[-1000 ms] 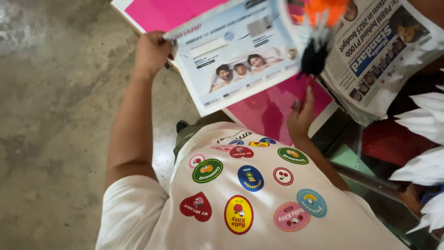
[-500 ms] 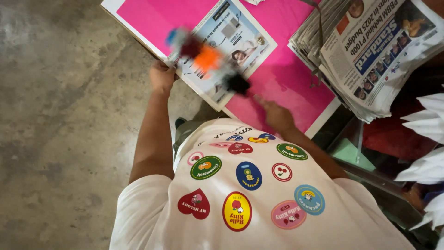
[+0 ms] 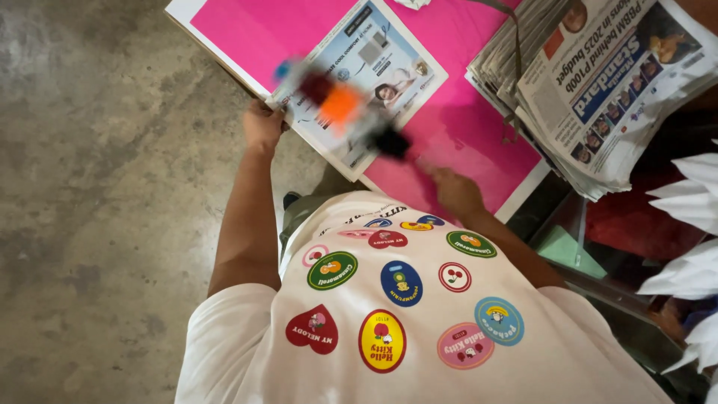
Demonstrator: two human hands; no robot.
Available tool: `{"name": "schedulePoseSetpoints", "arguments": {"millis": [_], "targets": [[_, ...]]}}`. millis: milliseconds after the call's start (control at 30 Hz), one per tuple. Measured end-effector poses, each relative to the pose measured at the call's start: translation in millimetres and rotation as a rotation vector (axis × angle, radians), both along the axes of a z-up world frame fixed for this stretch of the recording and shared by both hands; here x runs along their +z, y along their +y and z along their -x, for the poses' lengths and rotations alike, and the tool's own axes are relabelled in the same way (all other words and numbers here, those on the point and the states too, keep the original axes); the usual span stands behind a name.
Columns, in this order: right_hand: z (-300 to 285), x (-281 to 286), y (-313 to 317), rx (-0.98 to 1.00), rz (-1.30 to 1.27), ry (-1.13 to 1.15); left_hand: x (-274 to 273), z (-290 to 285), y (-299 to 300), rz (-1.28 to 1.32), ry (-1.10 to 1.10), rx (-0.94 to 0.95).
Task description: Dusting the pages and covers of newspapers using a handheld duster.
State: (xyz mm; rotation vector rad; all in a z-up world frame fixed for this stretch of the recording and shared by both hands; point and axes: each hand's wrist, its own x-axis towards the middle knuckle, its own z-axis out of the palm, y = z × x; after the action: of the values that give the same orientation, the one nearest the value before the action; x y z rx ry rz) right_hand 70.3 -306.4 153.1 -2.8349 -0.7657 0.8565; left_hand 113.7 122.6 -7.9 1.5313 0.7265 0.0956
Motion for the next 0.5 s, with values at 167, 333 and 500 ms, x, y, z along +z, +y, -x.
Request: {"name": "schedulePoseSetpoints", "arguments": {"millis": [167,333,500], "targets": [[-42,-46,-46,-0.378,-0.223,-0.322,10,8,-3,-0.037,-0.014,-0.025],[-93,-46,-22,-0.247,-0.550,-0.681,142,25,-14,-0.357,-0.288,-0.150],[-133,8,25,-0.338,-0.558,-0.722,258,51,-34,-1.096,-0.527,-0.246]]}}
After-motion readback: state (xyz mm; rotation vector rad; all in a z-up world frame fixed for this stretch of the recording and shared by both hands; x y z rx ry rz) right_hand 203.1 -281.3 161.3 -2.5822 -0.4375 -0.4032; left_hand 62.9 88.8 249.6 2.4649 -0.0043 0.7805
